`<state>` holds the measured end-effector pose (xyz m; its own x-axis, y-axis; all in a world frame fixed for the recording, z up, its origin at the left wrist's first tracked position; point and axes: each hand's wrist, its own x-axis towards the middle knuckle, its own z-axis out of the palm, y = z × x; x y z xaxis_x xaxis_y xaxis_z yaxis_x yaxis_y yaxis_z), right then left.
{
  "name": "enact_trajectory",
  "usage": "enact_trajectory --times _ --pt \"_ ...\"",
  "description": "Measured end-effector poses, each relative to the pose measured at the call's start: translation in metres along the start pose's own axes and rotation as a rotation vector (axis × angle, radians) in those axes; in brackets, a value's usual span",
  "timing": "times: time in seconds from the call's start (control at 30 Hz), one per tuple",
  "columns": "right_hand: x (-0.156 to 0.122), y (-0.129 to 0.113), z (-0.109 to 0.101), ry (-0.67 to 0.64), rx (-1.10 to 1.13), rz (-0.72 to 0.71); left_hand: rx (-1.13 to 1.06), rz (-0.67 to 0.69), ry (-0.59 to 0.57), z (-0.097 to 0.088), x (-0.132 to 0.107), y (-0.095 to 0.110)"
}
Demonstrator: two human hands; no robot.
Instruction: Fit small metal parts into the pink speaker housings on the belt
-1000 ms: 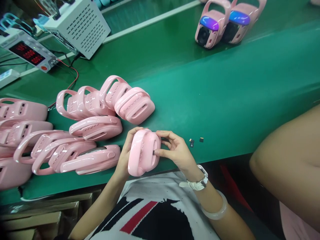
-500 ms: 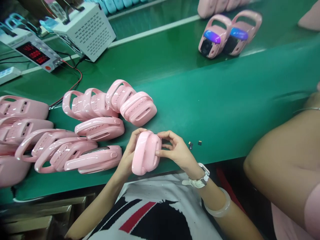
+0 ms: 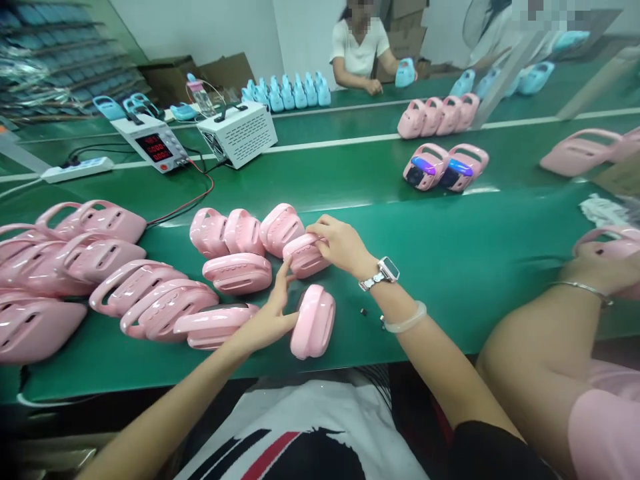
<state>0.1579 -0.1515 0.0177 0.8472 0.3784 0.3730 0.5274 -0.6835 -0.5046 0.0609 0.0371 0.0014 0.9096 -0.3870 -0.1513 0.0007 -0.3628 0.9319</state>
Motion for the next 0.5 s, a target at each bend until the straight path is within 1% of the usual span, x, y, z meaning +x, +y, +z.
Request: enact_trajectory --times 0.1,0.17,0.27,0.33,0.37,0.43,0.5 --pt "-0.013 0.011 -0.018 -0.028 0.020 -0.040 0.225 -0.010 -0.023 -0.012 0.007 0.014" --pt "-0.022 0.016 -0.028 -0.028 0.070 -0.042 0.367 -0.012 -0.053 -0.019 0.014 0.022" --pt "-0.042 0.018 -0.034 0.030 0.225 0.025 0.482 0.080 -0.164 -0.029 0.029 0.032" --pt "-0.064 0.016 -0.031 0.119 0.331 0.110 0.526 0.152 -0.260 -0.036 0.042 0.035" --pt "-0.079 0.014 -0.027 0.173 0.331 0.167 0.551 0.177 -0.305 -0.039 0.049 0.036" --pt "-0.112 0.009 -0.014 0.265 0.218 0.297 0.600 0.217 -0.383 -0.044 0.062 0.037" --pt "-0.145 0.003 0.003 0.290 0.073 0.403 0.592 0.241 -0.435 -0.047 0.075 0.037"
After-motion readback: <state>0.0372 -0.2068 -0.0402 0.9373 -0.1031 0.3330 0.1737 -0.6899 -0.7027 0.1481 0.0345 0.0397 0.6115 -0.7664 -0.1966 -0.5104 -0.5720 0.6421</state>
